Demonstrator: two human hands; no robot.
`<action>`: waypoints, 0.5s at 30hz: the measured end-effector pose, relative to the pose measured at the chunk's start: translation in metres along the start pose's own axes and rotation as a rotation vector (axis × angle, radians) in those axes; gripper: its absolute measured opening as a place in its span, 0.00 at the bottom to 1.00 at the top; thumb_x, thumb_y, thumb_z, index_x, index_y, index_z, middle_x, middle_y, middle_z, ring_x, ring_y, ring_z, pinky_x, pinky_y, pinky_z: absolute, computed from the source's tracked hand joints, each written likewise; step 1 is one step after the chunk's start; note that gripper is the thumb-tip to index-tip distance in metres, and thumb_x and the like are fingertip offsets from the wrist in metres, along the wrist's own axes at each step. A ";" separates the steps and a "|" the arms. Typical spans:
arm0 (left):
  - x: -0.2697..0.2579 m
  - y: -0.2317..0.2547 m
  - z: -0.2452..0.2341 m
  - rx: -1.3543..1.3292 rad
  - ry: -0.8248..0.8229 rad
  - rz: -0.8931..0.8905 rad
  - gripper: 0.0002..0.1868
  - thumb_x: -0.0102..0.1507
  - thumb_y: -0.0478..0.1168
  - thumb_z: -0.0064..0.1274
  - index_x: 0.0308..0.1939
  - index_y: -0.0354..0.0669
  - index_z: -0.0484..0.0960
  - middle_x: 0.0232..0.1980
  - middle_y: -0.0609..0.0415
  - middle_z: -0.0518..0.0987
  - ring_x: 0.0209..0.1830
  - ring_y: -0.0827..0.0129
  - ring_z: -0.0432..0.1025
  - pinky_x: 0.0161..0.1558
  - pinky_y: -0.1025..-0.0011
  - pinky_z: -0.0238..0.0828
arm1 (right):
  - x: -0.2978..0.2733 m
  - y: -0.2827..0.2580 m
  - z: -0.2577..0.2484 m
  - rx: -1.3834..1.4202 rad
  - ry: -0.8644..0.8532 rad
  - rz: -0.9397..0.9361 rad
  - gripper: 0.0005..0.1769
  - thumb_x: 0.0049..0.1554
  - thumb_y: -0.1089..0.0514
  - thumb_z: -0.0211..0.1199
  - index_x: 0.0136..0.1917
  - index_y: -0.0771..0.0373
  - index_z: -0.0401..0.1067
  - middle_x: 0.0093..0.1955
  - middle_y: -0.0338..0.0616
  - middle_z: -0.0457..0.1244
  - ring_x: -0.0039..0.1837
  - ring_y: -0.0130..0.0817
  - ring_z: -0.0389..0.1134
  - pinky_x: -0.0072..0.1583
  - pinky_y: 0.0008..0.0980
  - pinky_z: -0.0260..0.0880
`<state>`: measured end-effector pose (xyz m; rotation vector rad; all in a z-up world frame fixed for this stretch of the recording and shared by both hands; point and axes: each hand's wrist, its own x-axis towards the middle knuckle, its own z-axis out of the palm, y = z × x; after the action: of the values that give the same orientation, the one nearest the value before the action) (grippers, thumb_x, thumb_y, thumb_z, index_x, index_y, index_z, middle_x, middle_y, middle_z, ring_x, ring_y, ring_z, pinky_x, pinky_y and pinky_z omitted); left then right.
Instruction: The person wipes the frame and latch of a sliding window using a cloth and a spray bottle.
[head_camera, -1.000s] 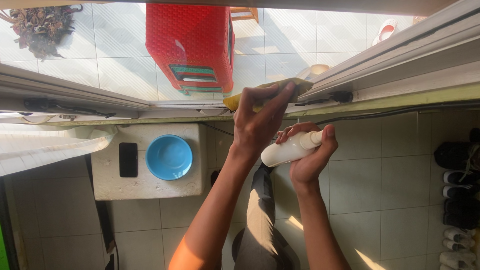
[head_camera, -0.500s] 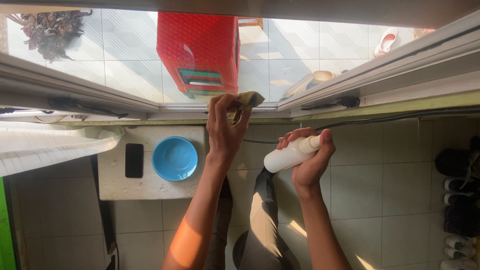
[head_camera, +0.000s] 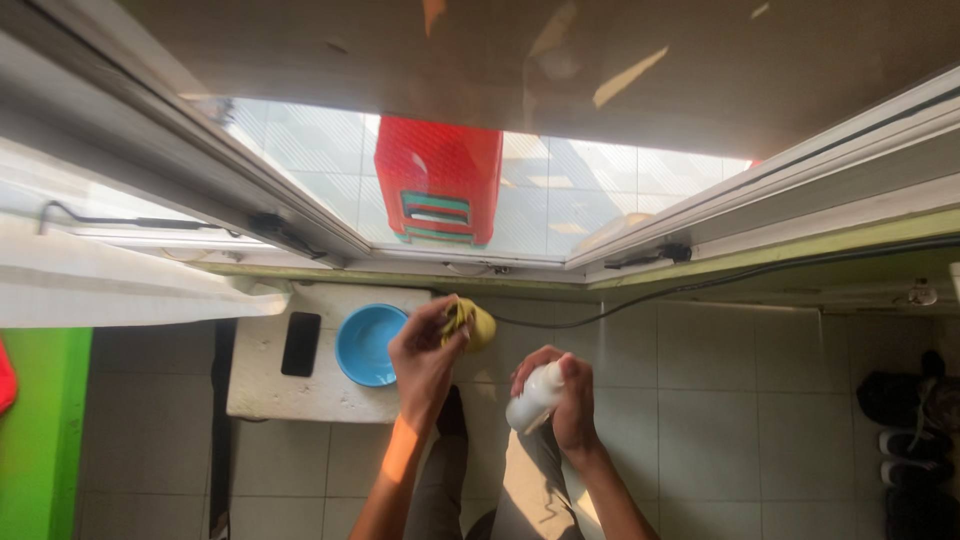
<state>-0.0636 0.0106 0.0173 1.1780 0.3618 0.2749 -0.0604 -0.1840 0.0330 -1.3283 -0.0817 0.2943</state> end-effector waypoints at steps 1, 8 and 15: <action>-0.009 0.006 -0.005 0.053 -0.023 -0.001 0.24 0.59 0.22 0.60 0.60 0.28 0.78 0.51 0.45 0.82 0.52 0.68 0.78 0.55 0.72 0.76 | -0.004 0.001 0.001 -0.019 -0.068 -0.017 0.42 0.65 0.28 0.42 0.37 0.68 0.72 0.32 0.46 0.65 0.38 0.35 0.70 0.47 0.35 0.73; -0.053 0.064 -0.014 0.053 -0.127 -0.077 0.39 0.56 0.20 0.57 0.72 0.35 0.66 0.56 0.42 0.80 0.52 0.63 0.78 0.55 0.67 0.78 | -0.027 -0.029 0.029 -0.120 -0.115 0.065 0.16 0.60 0.51 0.61 0.44 0.68 0.72 0.32 0.44 0.66 0.36 0.30 0.68 0.42 0.30 0.69; -0.071 0.120 -0.025 -0.084 -0.415 -0.055 0.37 0.58 0.23 0.51 0.72 0.37 0.63 0.59 0.42 0.79 0.57 0.62 0.76 0.58 0.64 0.77 | -0.034 -0.084 0.062 -0.144 -0.214 0.061 0.26 0.55 0.55 0.57 0.66 0.63 0.70 0.30 0.43 0.67 0.34 0.28 0.69 0.40 0.29 0.70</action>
<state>-0.1407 0.0468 0.1298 1.1089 0.0191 -0.0061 -0.0932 -0.1517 0.1331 -1.4402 -0.2462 0.4889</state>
